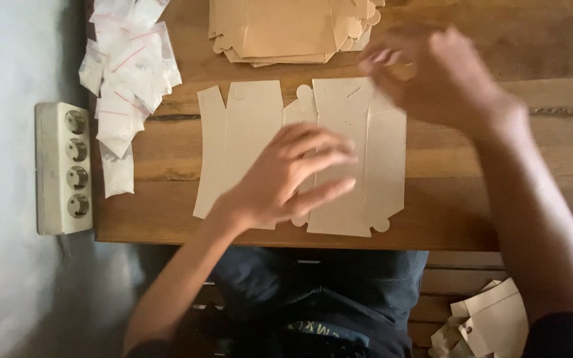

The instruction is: The person folds flat cardboard box blanks along pre-scored lines and presses the creases to form small boxes. They handle several blanks one at a time, folding side flaps and tucking tabs to create finished boxes on a wooden table.

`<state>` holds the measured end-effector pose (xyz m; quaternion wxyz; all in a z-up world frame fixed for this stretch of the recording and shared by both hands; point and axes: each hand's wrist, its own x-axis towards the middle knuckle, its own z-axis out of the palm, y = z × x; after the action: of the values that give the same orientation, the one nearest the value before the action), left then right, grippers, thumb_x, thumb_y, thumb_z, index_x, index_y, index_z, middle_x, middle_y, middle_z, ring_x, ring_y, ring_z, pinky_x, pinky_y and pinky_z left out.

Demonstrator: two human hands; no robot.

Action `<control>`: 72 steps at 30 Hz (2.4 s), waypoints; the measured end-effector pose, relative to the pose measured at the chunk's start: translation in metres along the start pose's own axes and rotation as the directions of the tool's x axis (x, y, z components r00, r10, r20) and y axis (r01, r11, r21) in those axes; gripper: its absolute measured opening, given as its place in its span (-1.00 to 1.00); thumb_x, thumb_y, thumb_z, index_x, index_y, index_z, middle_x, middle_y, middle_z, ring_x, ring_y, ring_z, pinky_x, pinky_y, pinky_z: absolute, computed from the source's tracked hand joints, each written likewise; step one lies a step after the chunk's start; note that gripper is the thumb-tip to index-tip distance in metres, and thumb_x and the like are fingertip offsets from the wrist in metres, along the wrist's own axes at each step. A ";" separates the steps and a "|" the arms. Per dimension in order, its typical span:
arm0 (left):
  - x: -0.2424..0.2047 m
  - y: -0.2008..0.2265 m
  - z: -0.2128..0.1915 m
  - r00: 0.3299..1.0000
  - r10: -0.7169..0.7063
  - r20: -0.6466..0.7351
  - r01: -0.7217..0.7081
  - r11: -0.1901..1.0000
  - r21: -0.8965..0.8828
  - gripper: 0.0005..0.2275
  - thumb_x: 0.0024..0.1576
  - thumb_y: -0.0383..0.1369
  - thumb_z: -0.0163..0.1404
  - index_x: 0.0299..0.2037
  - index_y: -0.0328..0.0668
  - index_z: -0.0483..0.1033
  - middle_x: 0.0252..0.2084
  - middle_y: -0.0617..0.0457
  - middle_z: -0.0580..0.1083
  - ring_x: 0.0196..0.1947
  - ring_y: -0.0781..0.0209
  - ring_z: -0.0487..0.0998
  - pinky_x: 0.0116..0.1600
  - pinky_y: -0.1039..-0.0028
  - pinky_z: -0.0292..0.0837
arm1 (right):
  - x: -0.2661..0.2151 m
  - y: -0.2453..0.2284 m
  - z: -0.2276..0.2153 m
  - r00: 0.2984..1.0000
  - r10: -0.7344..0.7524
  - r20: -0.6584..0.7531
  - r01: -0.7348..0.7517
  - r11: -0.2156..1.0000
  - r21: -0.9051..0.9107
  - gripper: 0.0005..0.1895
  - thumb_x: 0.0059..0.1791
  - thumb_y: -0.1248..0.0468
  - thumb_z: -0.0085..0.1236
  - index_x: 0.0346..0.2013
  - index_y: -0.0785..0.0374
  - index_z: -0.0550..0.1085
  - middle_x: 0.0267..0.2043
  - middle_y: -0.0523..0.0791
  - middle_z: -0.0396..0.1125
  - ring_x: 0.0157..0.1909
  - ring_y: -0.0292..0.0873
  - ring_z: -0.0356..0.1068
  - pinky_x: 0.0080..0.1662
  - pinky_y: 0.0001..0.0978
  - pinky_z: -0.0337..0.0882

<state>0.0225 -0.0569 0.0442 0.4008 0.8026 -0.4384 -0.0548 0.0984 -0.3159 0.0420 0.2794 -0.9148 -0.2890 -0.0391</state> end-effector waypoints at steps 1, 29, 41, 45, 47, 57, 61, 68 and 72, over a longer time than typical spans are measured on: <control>0.004 -0.010 0.003 1.000 0.000 0.003 0.000 1.000 -0.002 -0.59 0.32 -0.04 -0.25 0.03 -0.16 0.54 0.09 -0.02 0.54 0.17 0.07 0.49 0.38 0.06 0.19 | -0.002 0.001 -0.008 1.000 0.003 -0.001 -0.003 1.000 0.002 -0.88 0.19 0.31 0.14 -0.07 0.29 0.58 -0.16 -0.03 0.52 -0.20 -0.09 0.50 -0.22 -0.21 0.43; 0.015 -0.057 0.021 0.978 -0.093 0.188 -0.007 0.881 0.472 0.22 -0.08 0.59 -0.09 0.53 -0.34 -0.10 0.59 -0.22 -0.12 0.60 -0.13 -0.24 0.58 -0.11 -0.50 | 0.007 -0.024 -0.028 0.726 0.599 0.338 -0.655 0.751 0.078 -0.80 0.11 0.22 0.20 -0.33 0.27 0.54 -0.46 -0.08 0.52 -0.42 -0.20 0.57 -0.33 -0.42 0.40; 0.007 -0.063 0.022 0.997 -0.034 0.074 0.020 0.983 0.182 0.26 -0.02 0.48 0.16 0.59 -0.07 -0.45 0.66 -0.21 -0.39 0.72 -0.18 -0.37 0.73 -0.23 -0.46 | 0.012 -0.050 -0.021 0.863 0.320 0.391 -0.440 0.857 0.269 -0.64 0.16 0.16 -0.10 0.15 0.16 0.54 -0.52 -0.04 0.57 -0.75 -0.34 0.21 -0.70 -0.49 0.04; 0.010 -0.064 0.023 0.996 -0.040 0.083 0.016 0.964 0.266 0.17 0.00 0.47 0.09 0.55 -0.27 -0.17 0.62 -0.21 -0.33 0.67 -0.22 -0.33 0.69 -0.29 -0.42 | 0.006 -0.046 -0.016 0.819 0.363 0.445 -0.457 0.881 0.124 -0.48 0.14 0.07 -0.14 0.35 0.20 0.40 -0.66 -0.07 0.55 -0.85 -0.29 0.04 -0.74 -0.40 0.04; 0.011 -0.059 0.022 0.994 -0.046 0.097 0.015 0.954 0.300 0.13 -0.03 0.47 0.10 0.50 -0.27 -0.08 0.60 -0.23 -0.28 0.65 -0.22 -0.29 0.66 -0.26 -0.41 | -0.013 -0.047 -0.005 0.854 0.331 0.400 -0.406 0.906 0.117 -0.50 0.11 0.24 -0.12 0.37 0.15 0.36 -0.45 -0.11 0.58 -0.65 -0.26 0.33 -0.63 -0.37 0.25; 0.008 -0.067 0.029 0.998 0.006 0.065 -0.034 0.900 0.435 0.13 -0.08 0.58 -0.01 0.36 -0.42 0.20 0.56 -0.28 -0.18 0.60 -0.23 -0.20 0.58 -0.31 -0.38 | -0.141 -0.142 0.085 0.811 0.524 -0.261 -0.549 0.835 -0.031 -0.34 0.15 0.14 -0.08 0.48 0.41 0.11 0.60 0.11 -0.09 0.64 0.15 -0.22 0.52 0.23 -0.30; 0.006 -0.067 0.029 0.997 0.018 0.078 -0.051 0.888 0.456 0.14 -0.07 0.59 -0.05 0.37 -0.41 0.20 0.56 -0.29 -0.16 0.59 -0.25 -0.19 0.57 -0.28 -0.39 | -0.151 -0.151 0.086 0.756 0.618 -0.216 -0.634 0.773 -0.006 -0.30 0.16 0.12 -0.19 0.52 0.40 -0.04 0.63 0.13 -0.25 0.65 0.17 -0.36 0.52 0.20 -0.43; 0.007 -0.067 0.026 0.990 0.014 0.142 -0.082 0.870 0.486 0.24 -0.09 0.62 -0.12 0.50 -0.45 0.03 0.58 -0.21 -0.14 0.59 -0.15 -0.20 0.55 -0.26 -0.44 | -0.133 -0.137 0.082 0.773 0.609 -0.178 -0.635 0.740 -0.222 -0.16 0.16 -0.10 -0.25 0.55 0.42 -0.10 0.64 0.13 -0.32 0.65 0.12 -0.37 0.42 0.35 -0.48; 0.006 -0.072 0.027 0.982 -0.037 0.186 -0.064 0.859 0.508 0.28 -0.10 0.66 -0.20 0.55 -0.37 -0.14 0.60 -0.16 -0.24 0.62 -0.09 -0.30 0.58 -0.20 -0.53 | -0.125 -0.129 0.082 0.818 0.541 -0.194 -0.575 0.771 -0.274 -0.15 0.16 -0.06 -0.21 0.52 0.54 -0.06 0.62 0.22 -0.27 0.64 0.18 -0.31 0.38 0.48 -0.51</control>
<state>0.0616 -0.0563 -0.0217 0.1301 0.8681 -0.4789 -0.0098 -0.0843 -0.2482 0.0070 0.1406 -0.9887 0.0210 -0.0480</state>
